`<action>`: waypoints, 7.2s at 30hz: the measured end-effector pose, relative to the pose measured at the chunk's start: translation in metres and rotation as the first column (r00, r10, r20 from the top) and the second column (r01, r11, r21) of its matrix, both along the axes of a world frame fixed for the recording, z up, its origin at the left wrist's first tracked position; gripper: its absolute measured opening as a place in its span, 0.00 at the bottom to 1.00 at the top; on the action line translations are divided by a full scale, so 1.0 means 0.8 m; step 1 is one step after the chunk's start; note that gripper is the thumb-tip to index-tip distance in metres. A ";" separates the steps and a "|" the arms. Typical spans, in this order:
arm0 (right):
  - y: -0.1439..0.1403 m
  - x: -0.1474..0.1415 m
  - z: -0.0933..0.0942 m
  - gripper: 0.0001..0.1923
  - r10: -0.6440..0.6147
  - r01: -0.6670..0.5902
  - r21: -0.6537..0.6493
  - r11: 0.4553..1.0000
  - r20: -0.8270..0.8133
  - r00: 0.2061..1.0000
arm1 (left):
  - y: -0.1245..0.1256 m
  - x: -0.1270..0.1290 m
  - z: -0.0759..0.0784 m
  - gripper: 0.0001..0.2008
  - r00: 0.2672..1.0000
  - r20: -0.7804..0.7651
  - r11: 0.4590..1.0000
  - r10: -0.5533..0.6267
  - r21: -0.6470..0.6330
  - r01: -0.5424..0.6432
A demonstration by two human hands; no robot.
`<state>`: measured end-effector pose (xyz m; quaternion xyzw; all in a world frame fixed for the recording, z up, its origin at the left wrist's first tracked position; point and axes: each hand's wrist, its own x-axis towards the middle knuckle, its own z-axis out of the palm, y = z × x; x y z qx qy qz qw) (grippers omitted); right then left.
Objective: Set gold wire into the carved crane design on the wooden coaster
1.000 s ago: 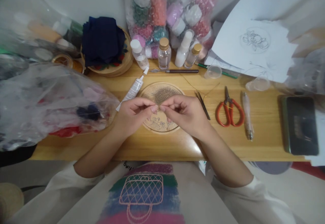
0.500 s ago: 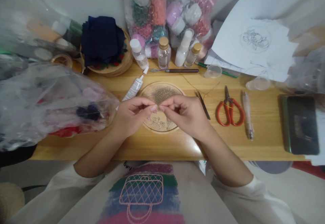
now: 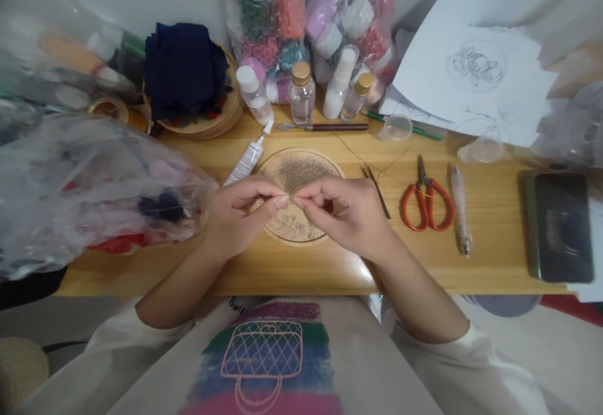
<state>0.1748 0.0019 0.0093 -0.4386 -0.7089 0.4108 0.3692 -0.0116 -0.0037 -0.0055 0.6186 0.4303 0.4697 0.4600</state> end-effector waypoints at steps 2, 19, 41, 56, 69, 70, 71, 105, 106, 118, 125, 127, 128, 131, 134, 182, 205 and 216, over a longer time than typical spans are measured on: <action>0.000 0.000 0.000 0.02 0.005 -0.005 0.002 1.000 0.004 1.000 | 0.000 0.000 0.000 0.06 1.000 -0.008 1.000 -0.002 -0.014 0.001; 0.003 0.003 -0.003 0.03 -0.118 0.111 0.063 0.992 0.117 0.986 | 0.008 0.001 -0.006 0.05 0.933 0.290 0.837 0.214 -0.547 -0.022; 0.006 0.003 -0.007 0.03 0.015 -0.095 0.261 0.961 0.292 0.956 | 0.003 0.002 -0.001 0.05 0.974 0.198 0.824 0.112 -0.566 0.021; 0.007 0.007 -0.014 0.08 0.191 -0.231 0.011 0.973 0.528 0.828 | 0.011 -0.010 -0.004 0.06 0.963 0.028 0.877 0.268 -0.420 -0.232; 0.007 0.009 -0.011 0.08 0.185 -0.214 -0.019 0.977 0.586 0.789 | 0.021 -0.037 -0.012 0.10 0.609 -0.675 0.907 0.415 0.251 -0.339; 0.007 0.009 -0.011 0.08 0.184 -0.213 -0.019 0.977 0.585 0.790 | 0.022 -0.038 -0.014 0.13 0.566 -0.718 0.908 0.404 0.242 -0.342; 0.006 0.009 -0.011 0.08 0.180 -0.212 -0.015 0.977 0.582 0.793 | 0.023 -0.039 -0.015 0.15 0.534 -0.753 0.912 0.384 0.222 -0.344; -0.015 -0.014 -0.017 0.20 0.000 0.015 0.297 0.955 -0.050 0.999 | 0.003 -0.014 0.012 0.16 0.957 0.281 0.839 0.065 -0.535 0.100; -0.016 -0.013 -0.016 0.19 -0.038 0.063 0.175 0.982 -0.141 0.989 | 0.005 -0.015 0.008 0.16 0.953 0.280 0.853 0.118 -0.520 0.047; 0.006 -0.006 -0.003 0.15 -0.253 -0.136 -0.502 0.854 -0.630 0.735 | 0.007 -0.025 -0.002 0.15 0.977 -0.212 0.996 -0.028 0.080 0.046; 0.010 -0.006 0.000 0.20 -0.316 -0.004 -0.503 0.864 -0.550 0.773 | 0.007 -0.019 0.008 0.21 0.880 -0.436 0.935 -0.189 0.195 0.297; 0.016 0.001 0.000 0.18 -0.380 0.082 -0.499 0.863 -0.534 0.755 | 0.010 -0.025 0.006 0.21 0.891 -0.415 0.939 -0.185 0.193 0.285; 0.020 0.005 0.001 0.17 -0.431 0.147 -0.494 0.857 -0.531 0.729 | 0.013 -0.029 0.004 0.20 0.902 -0.402 0.945 -0.160 0.201 0.257; 0.032 0.020 0.003 0.13 -0.558 0.330 -0.462 0.823 -0.550 0.621 | 0.023 -0.041 -0.006 0.18 0.870 -0.490 0.954 0.048 0.282 0.106; 0.037 0.025 0.004 0.11 -0.605 0.386 -0.472 0.792 -0.524 0.600 | 0.035 -0.049 -0.022 0.15 0.651 -0.703 0.932 0.286 0.362 -0.018; 0.000 -0.037 -0.025 0.10 -0.784 0.790 0.060 0.610 -0.099 0.613 | -0.089 0.100 -0.068 0.21 0.672 -0.737 0.708 -0.074 0.436 0.555; -0.002 -0.037 -0.028 0.08 -0.770 0.775 0.063 0.629 -0.092 0.632 | -0.088 0.100 -0.067 0.21 0.683 -0.727 0.707 -0.071 0.447 0.548; -0.005 -0.029 -0.033 0.10 -0.736 0.741 0.150 0.654 -0.102 0.670 | -0.087 0.099 -0.063 0.22 0.634 -0.765 0.700 -0.116 0.390 0.598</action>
